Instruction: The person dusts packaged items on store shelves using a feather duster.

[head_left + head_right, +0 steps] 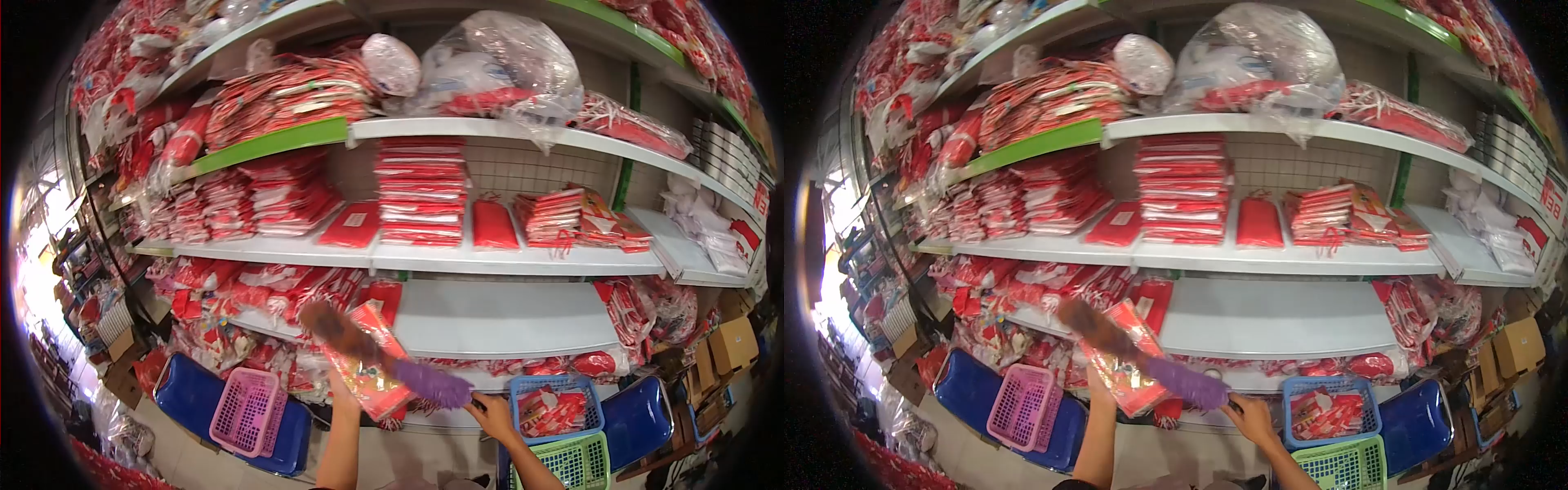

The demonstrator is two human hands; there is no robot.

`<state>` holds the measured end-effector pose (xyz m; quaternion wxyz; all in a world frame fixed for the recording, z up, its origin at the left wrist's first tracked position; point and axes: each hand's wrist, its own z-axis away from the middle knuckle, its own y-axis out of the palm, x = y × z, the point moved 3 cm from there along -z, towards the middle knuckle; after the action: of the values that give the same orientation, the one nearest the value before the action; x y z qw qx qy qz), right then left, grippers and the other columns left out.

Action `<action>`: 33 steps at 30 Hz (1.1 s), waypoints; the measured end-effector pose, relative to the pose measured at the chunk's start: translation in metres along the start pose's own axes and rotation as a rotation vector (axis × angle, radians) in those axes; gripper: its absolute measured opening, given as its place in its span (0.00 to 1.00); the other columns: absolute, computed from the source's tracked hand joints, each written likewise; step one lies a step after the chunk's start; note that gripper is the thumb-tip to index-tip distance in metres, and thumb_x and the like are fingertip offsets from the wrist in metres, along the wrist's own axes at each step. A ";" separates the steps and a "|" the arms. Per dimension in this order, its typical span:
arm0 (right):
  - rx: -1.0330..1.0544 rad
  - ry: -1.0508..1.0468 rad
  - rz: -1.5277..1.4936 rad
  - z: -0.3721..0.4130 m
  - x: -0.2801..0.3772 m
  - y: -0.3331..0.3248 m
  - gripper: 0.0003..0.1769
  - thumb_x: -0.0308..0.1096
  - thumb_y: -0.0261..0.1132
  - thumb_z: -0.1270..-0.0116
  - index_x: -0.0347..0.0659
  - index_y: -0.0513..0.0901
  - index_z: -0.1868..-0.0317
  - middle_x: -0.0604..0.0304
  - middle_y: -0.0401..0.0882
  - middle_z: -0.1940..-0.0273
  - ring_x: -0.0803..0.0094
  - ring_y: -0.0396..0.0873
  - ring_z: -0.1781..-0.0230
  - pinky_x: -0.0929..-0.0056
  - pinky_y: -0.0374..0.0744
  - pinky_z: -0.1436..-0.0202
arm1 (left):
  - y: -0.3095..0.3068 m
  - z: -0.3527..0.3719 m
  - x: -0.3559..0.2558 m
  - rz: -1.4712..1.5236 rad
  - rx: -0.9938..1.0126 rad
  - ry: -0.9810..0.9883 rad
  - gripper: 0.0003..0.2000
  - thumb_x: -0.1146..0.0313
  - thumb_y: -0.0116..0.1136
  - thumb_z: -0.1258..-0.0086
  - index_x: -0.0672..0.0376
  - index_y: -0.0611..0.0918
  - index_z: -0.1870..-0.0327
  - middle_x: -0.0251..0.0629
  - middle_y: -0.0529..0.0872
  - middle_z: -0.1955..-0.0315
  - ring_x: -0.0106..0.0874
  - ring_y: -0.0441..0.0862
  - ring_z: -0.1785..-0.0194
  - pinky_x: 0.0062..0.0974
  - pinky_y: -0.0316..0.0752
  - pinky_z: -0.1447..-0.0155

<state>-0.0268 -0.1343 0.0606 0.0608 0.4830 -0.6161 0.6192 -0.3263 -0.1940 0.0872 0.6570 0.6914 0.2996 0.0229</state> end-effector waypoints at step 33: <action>0.137 -0.332 -0.038 0.005 0.088 0.073 0.12 0.38 0.61 0.39 0.40 0.77 0.60 0.49 0.77 0.78 0.51 0.76 0.78 0.58 0.73 0.73 | -0.007 0.053 -0.109 0.244 0.605 0.302 0.27 0.48 0.35 0.30 0.60 0.68 0.40 0.43 0.74 0.48 0.44 0.72 0.46 0.45 0.68 0.41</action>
<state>-0.1198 -0.2014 0.0674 -0.0630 0.5933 -0.5648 0.5701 -0.3954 -0.2904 0.1130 0.3635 0.8741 0.3016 0.1133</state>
